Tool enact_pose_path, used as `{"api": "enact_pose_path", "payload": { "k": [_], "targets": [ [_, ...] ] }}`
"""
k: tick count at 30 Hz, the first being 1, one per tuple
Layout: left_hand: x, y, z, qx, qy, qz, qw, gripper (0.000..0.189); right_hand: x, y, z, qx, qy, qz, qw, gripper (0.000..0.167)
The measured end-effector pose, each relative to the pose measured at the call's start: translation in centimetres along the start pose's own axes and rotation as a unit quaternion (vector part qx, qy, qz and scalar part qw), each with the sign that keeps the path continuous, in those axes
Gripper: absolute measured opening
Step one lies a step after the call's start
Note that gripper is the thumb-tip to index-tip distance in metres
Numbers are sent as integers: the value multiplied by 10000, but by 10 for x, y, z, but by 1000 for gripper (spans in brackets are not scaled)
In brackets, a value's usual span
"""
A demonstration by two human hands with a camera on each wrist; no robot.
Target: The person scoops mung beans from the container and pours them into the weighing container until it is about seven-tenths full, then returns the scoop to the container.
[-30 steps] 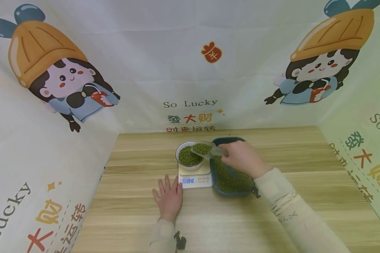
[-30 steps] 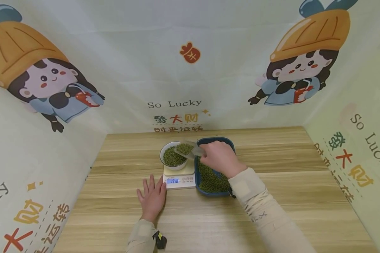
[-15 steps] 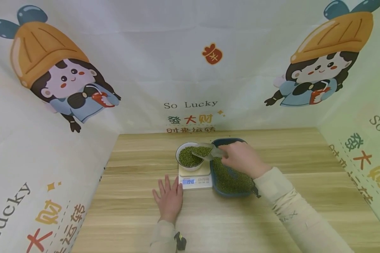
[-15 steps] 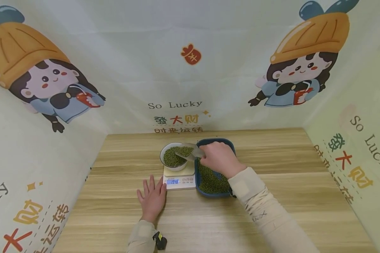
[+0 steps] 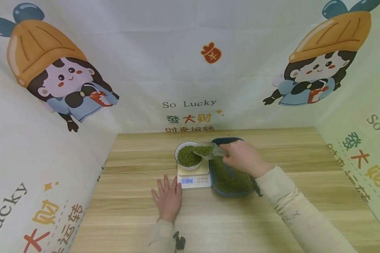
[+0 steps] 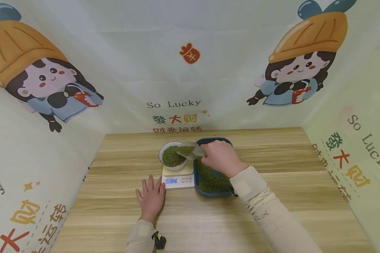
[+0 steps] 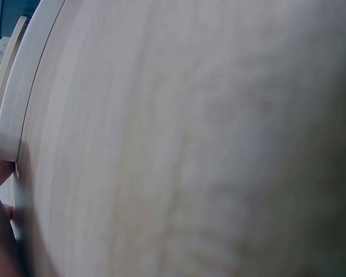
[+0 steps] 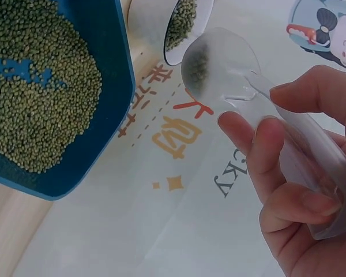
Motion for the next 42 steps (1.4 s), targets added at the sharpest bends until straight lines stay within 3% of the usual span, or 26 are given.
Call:
{"api": "enact_pose_path", "payload": {
  "k": [14,31,42],
  "targets": [
    [0,1,1,24,-32,15,10000,49,-9,4,0,-91,117,-136,9998,41],
    [-5,-3,-3,33,-43,9,10000,47,-4,6,6,-509,-246,-446,9974,33],
    [-4,-3,-3,-8,-31,-15,10000,47,-7,6,5,-490,-291,-521,9970,15]
  ]
}}
Point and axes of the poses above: each hand's wrist, its own z-axis towards the middle knuckle, its own x-axis out of the palm, y = z × x, the point moved 1 cm from there along z, towards the middle knuckle, and after that the axes turned 6 degrees about -z, right-handed, at the moved point
